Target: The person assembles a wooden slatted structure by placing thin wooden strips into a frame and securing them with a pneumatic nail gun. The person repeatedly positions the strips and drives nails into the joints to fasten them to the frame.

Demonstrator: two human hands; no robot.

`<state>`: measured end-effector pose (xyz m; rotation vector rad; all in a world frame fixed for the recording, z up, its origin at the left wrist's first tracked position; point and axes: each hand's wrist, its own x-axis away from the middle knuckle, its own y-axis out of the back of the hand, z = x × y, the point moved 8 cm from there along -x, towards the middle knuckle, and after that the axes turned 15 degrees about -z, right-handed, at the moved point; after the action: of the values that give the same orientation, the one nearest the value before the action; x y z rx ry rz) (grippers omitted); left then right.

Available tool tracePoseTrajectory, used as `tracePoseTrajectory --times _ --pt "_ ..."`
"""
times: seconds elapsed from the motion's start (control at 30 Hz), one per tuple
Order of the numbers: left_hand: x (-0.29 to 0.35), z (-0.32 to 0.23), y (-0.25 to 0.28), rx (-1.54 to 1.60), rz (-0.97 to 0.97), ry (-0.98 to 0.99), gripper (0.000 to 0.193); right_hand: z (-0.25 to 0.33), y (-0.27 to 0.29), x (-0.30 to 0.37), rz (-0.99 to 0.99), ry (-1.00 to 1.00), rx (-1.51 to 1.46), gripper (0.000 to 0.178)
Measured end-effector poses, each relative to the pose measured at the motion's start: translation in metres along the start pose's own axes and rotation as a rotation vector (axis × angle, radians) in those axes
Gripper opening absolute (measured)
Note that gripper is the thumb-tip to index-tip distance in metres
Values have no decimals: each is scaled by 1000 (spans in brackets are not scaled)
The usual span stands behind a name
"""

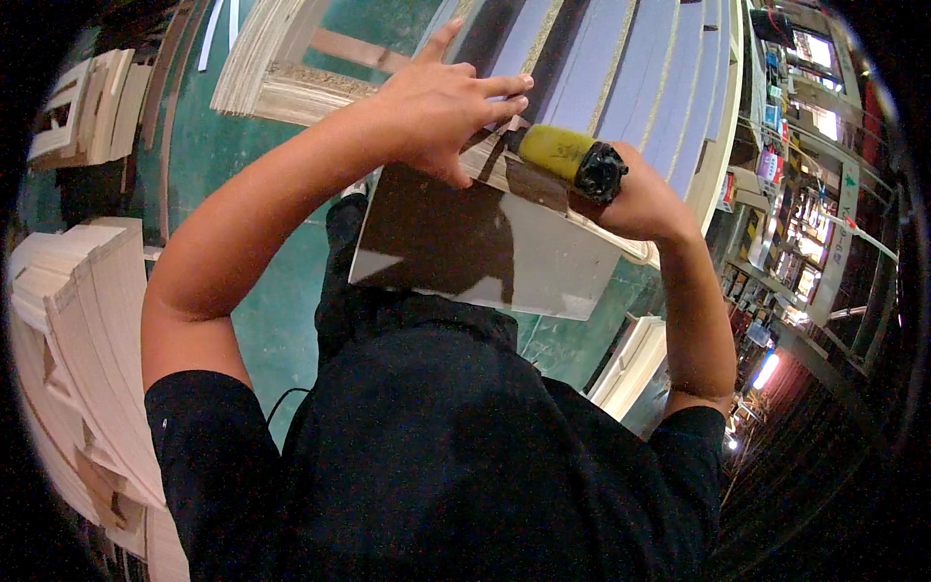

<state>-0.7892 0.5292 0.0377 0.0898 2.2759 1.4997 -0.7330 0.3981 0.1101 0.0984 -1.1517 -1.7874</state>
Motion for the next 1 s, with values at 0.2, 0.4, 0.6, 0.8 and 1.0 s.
tracePoseTrajectory --times 0.2,0.4,0.6,0.8,1.0 --pt "2 0 -3 -18 -10 -20 109 0 -2 5 -37 13 -85 31" --pt "2 1 -4 -26 26 -13 116 5 -6 12 48 -27 -1 39" --pt "2 1 -5 -34 11 -12 115 0 -7 12 -5 8 -47 38" --pt "2 1 -2 -4 -28 -16 107 5 -5 5 -22 -16 -44 32" --pt "1 2 -5 -6 -1 -7 111 9 -4 1 -26 -25 -53 31"
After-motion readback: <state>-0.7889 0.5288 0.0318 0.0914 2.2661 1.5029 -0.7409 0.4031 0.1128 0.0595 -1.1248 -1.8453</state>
